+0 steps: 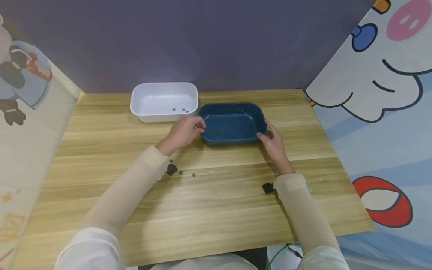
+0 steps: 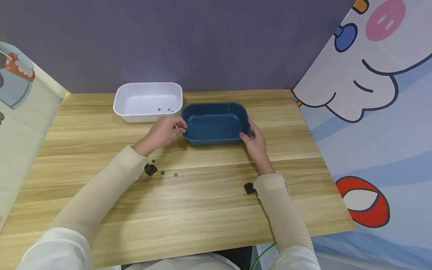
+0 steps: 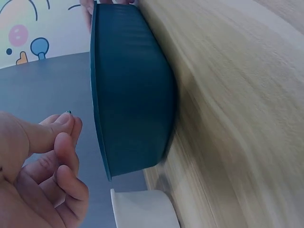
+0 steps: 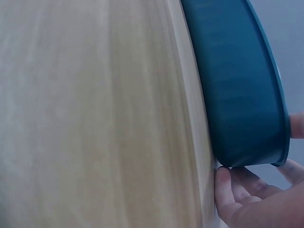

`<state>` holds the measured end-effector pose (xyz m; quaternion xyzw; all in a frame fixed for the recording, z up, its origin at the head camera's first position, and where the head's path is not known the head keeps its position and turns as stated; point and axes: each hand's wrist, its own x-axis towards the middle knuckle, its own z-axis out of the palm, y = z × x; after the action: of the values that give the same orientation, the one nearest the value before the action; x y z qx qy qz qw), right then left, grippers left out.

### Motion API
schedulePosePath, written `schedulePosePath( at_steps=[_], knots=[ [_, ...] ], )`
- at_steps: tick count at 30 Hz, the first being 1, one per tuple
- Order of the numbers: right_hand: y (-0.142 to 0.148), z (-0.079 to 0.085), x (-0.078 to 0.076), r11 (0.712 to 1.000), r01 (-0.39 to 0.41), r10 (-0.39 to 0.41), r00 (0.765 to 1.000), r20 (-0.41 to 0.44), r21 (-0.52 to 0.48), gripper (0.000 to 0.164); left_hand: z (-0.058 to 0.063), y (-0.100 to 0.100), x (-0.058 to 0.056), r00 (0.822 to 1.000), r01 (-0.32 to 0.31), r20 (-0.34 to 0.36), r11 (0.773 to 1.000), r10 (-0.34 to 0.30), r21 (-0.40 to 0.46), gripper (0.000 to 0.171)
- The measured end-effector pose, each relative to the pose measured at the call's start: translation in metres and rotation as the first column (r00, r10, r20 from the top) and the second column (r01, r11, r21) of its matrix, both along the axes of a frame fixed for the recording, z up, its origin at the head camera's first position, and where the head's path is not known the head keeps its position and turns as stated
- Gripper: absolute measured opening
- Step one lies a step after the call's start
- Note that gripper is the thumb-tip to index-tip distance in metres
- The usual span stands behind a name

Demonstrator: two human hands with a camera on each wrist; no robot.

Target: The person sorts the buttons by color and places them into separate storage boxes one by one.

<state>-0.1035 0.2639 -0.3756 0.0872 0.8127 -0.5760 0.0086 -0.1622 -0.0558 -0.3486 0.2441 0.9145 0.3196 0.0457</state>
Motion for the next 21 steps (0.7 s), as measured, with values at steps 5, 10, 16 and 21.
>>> schedulePosePath(
  at_steps=[5,10,16,21],
  knots=[
    [0.009,-0.012,-0.008,1.000,0.003,-0.003,1.000,-0.008,-0.004,0.066,0.004,0.007,-0.002,1.000,0.008,-0.006,1.000,-0.008,-0.016,0.010],
    [0.018,-0.031,-0.016,1.000,0.013,-0.014,0.999,-0.029,-0.012,0.066,0.006,0.015,-0.005,1.000,0.023,-0.020,1.000,-0.023,-0.010,0.010],
    [0.018,-0.038,-0.012,1.000,0.013,-0.012,0.998,-0.055,0.028,0.066,0.001,0.021,-0.009,0.999,0.031,-0.034,0.999,-0.031,-0.006,0.011],
    [0.017,-0.039,-0.011,1.000,0.018,-0.017,0.998,-0.067,0.022,0.065,0.000,0.025,-0.013,0.998,0.030,-0.047,0.999,-0.029,0.014,0.012]
  ],
)
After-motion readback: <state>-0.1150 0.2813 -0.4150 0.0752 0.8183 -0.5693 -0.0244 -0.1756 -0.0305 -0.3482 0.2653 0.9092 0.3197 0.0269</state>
